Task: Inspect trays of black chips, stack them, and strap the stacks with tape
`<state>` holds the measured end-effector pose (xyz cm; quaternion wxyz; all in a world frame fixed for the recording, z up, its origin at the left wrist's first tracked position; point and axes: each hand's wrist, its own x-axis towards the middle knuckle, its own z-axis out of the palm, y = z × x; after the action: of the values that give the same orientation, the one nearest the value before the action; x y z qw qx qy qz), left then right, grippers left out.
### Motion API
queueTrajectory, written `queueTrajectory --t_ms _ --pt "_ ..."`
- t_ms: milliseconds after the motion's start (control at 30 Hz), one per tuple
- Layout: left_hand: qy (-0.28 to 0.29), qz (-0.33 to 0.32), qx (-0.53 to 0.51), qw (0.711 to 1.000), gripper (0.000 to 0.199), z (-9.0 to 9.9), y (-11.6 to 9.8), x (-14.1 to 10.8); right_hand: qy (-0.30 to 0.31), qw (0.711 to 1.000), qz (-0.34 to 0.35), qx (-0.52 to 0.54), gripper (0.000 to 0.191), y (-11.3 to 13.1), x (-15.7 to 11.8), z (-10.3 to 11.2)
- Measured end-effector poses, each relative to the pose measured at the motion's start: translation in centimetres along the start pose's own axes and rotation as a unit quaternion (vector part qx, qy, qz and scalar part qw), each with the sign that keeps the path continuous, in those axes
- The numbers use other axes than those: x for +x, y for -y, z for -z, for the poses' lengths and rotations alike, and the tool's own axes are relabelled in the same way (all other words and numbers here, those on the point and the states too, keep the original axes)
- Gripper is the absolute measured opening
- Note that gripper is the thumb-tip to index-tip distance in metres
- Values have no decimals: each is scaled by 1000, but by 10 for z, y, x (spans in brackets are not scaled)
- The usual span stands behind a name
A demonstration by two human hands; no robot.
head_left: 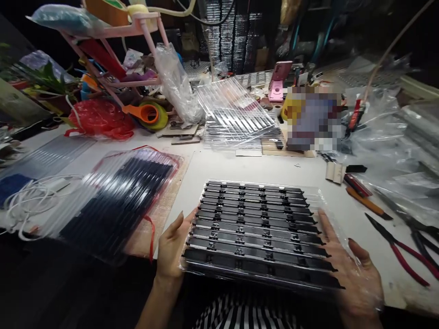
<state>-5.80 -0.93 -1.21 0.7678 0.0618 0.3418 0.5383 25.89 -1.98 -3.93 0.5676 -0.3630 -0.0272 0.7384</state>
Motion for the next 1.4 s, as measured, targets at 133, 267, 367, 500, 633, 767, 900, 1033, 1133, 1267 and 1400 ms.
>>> queueTrajectory --t_ms 133,267,367,500,633,767,900,1033,1133,1267,1400 --pt "-31 -16 75 997 64 6 6 -4 -14 999 19 31 53 0 2 -10" --pt "-65 -25 108 992 67 0 8 -4 -22 999 26 38 53 2 1 -19" --pt "-77 -10 128 989 68 0 6 -3 -19 999 23 25 52 3 0 -23" --pt "-95 1 126 987 68 8 4 -2 -1 999 11 42 53 5 0 -26" --pt "-97 -20 125 987 63 13 7 2 9 998 8 69 52 6 2 -25" --pt "-109 -47 127 985 63 7 11 5 -24 996 11 84 49 6 2 -22" --pt "-103 -43 133 985 64 -3 11 5 -15 996 -11 83 54 5 -2 -16" --pt "-101 -45 125 986 62 -12 12 6 0 996 -38 78 47 5 -4 -12" --pt "-103 -44 135 985 61 -13 13 6 4 997 -33 66 45 5 -2 -11" --pt "-100 -45 147 983 65 -10 13 5 -2 998 -30 51 44 6 0 -13" --pt "-89 -48 154 983 63 -8 13 4 -10 997 -36 65 46 7 -1 -14"
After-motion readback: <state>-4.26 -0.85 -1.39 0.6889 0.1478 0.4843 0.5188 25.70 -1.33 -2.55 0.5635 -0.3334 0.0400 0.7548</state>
